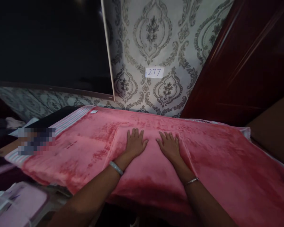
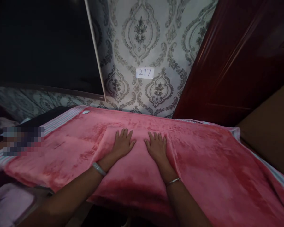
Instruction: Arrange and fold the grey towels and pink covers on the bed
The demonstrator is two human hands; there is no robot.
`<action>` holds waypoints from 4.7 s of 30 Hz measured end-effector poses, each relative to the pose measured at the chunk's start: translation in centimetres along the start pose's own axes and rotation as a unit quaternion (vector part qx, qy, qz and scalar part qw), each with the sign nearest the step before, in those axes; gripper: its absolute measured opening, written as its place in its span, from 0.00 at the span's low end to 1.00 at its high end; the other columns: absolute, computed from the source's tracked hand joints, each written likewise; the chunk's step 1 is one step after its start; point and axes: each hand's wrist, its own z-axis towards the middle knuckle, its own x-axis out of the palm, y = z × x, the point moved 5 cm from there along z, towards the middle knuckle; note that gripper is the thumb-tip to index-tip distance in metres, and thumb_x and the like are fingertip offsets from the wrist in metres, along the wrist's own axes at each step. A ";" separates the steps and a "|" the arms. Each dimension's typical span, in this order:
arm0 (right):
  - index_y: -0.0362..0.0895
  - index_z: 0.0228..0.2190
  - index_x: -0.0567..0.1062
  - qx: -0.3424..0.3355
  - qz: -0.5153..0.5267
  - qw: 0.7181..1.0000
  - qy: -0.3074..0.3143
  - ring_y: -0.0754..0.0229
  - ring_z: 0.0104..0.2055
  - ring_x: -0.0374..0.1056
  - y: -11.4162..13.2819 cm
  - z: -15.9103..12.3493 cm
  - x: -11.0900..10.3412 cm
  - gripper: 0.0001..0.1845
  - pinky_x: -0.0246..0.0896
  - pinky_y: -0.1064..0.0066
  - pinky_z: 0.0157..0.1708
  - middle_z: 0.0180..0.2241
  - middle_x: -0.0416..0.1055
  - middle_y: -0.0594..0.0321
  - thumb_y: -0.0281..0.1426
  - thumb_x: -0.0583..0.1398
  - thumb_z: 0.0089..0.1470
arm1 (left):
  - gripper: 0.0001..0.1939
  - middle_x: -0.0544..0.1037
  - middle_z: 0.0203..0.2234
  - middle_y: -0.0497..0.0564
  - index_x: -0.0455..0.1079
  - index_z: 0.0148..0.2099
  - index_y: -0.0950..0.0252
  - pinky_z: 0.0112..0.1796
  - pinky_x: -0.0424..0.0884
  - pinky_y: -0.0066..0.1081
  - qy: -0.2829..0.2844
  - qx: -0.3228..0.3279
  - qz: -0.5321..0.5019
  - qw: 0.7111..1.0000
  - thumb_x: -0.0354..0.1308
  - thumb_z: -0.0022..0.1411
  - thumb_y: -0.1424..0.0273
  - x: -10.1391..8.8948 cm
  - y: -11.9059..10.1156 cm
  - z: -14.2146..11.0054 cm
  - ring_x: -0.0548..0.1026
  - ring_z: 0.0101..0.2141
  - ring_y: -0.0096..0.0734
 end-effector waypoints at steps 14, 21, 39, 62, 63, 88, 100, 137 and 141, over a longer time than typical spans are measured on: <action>0.49 0.63 0.68 0.050 -0.006 0.997 0.064 0.45 0.69 0.53 -2.4 0.1 -4.5 0.29 0.47 0.38 0.65 0.66 0.62 0.54 0.43 0.42 0.71 | 0.34 0.58 0.70 0.64 0.58 0.72 0.63 0.66 0.43 0.64 0.057 -0.050 0.018 0.997 0.40 0.72 0.51 -3.1 3.9 0.6 0.51 0.71 0.56; 0.48 0.68 0.61 0.073 0.046 0.996 0.023 0.43 0.72 0.44 -4.8 -0.9 -1.8 0.31 0.56 0.45 0.63 0.72 0.51 0.55 0.43 0.41 0.70 | 0.34 0.57 0.71 0.62 0.54 0.73 0.62 0.60 0.61 0.60 0.054 -0.093 -0.003 0.994 0.37 0.73 0.52 -2.1 6.2 0.2 0.52 0.70 0.54; 0.47 0.68 0.62 0.042 0.071 0.996 -0.023 0.46 0.69 0.52 -6.5 -0.8 0.3 0.31 0.50 0.50 0.65 0.70 0.54 0.54 0.42 0.42 0.70 | 0.33 0.61 0.69 0.63 0.57 0.72 0.63 0.56 0.67 0.56 -0.006 -0.059 0.000 0.998 0.38 0.72 0.54 -1.3 6.6 -0.5 0.57 0.67 0.55; 0.55 0.70 0.56 -0.062 -0.002 0.998 0.020 0.39 0.74 0.40 2.5 -13.6 -2.8 0.34 0.38 0.39 0.68 0.73 0.47 0.59 0.48 0.49 0.68 | 0.36 0.50 0.74 0.55 0.50 0.75 0.52 0.66 0.42 0.67 0.031 0.146 -0.038 0.988 0.50 0.69 0.51 -2.2 -1.6 -13.1 0.45 0.72 0.59; 0.55 0.70 0.56 -0.063 -0.001 0.998 0.017 0.39 0.74 0.40 2.4 -13.6 -2.6 0.34 0.37 0.40 0.68 0.73 0.47 0.59 0.48 0.49 0.68 | 0.36 0.50 0.74 0.55 0.51 0.75 0.52 0.66 0.42 0.68 0.034 0.146 -0.035 0.988 0.50 0.69 0.51 -2.0 -1.6 -13.1 0.45 0.72 0.59; 0.52 0.66 0.65 -0.266 0.098 0.959 0.003 0.51 0.73 0.47 5.9 -17.1 -4.3 0.28 0.43 0.48 0.70 0.70 0.55 0.57 0.39 0.54 0.68 | 0.24 0.75 0.61 0.55 0.70 0.64 0.58 0.63 0.63 0.43 0.042 0.181 -0.152 0.971 0.41 0.75 0.63 -6.9 -1.1 -12.7 0.71 0.62 0.37; 0.53 0.67 0.62 -0.269 0.130 0.952 -0.062 0.48 0.73 0.45 6.6 -19.0 -1.2 0.37 0.44 0.45 0.69 0.71 0.54 0.59 0.36 0.62 0.59 | 0.31 0.50 0.73 0.53 0.52 0.74 0.49 0.67 0.35 0.63 0.116 0.360 -0.081 0.922 0.45 0.73 0.52 -2.2 -4.8 -2.2 0.44 0.73 0.45; 0.50 0.59 0.74 -0.130 0.079 0.972 -0.180 0.43 0.71 0.51 0.1 -17.3 -5.6 0.23 0.42 0.41 0.68 0.64 0.66 0.57 0.38 0.56 0.66 | 0.36 0.50 0.73 0.63 0.50 0.75 0.62 0.66 0.43 0.63 0.092 0.252 -0.037 0.963 0.41 0.73 0.51 -1.9 -6.4 3.7 0.49 0.71 0.58; 0.53 0.67 0.64 -0.162 0.004 0.975 -0.150 0.41 0.73 0.45 -1.4 -18.0 -2.9 0.33 0.39 0.41 0.68 0.69 0.57 0.59 0.40 0.59 0.62 | 0.33 0.51 0.73 0.57 0.53 0.74 0.54 0.67 0.45 0.59 0.098 0.422 -0.095 0.896 0.40 0.73 0.49 -2.0 -10.9 0.8 0.48 0.72 0.50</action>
